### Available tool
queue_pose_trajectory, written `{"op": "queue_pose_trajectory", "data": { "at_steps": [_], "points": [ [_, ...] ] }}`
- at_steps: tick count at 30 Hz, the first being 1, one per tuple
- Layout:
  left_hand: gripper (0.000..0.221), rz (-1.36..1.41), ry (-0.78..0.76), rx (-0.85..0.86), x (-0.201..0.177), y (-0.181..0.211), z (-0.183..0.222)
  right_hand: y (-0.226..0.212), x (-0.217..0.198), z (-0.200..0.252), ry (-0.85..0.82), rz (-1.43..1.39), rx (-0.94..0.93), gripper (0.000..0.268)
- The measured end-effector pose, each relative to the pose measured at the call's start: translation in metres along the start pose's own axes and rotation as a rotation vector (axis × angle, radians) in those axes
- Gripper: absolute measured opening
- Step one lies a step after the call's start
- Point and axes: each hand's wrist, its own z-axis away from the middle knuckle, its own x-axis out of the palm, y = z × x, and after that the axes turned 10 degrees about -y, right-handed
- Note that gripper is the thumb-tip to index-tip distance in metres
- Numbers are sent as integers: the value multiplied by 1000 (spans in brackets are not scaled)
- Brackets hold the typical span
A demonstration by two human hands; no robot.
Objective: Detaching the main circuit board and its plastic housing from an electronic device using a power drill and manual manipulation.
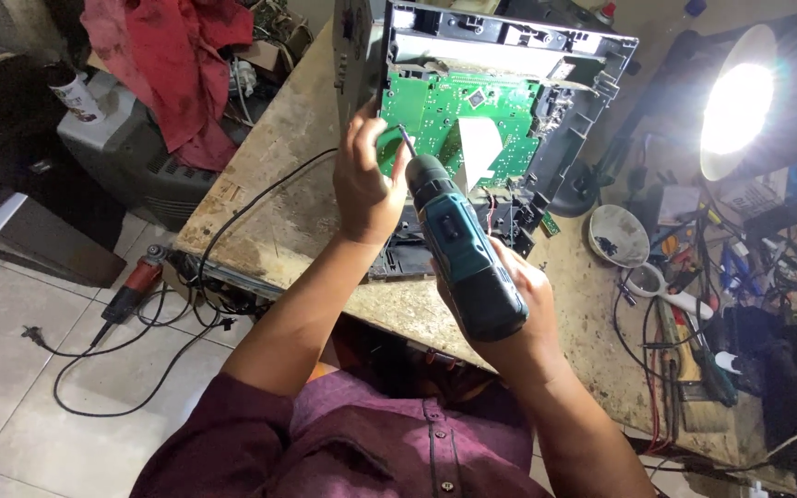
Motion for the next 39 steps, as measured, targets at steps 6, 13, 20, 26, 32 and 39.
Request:
{"op": "queue_pose_trajectory", "data": {
  "at_steps": [6, 13, 20, 26, 32, 39],
  "points": [
    [37, -313, -13, 132, -10, 9, -6, 3, 2, 4, 16, -74, 29, 29],
    [13, -339, 33, 112, -12, 15, -10, 14, 1, 15, 11, -38, -27, 32],
    [15, -145, 36, 118, -21, 24, -16, 15, -1, 11, 63, -24, -82, 32],
    [19, -126, 72, 162, -13, 9, -31, 2, 3, -3, 17, 32, 68, 42],
    [21, -67, 60, 199, -23, 20, -29, -7, -1, -15, 29, -148, 1, 18],
    [14, -20, 131, 216, -18, 20, -33, -6, 4, -24, 83, -120, -39, 29]
  ]
}}
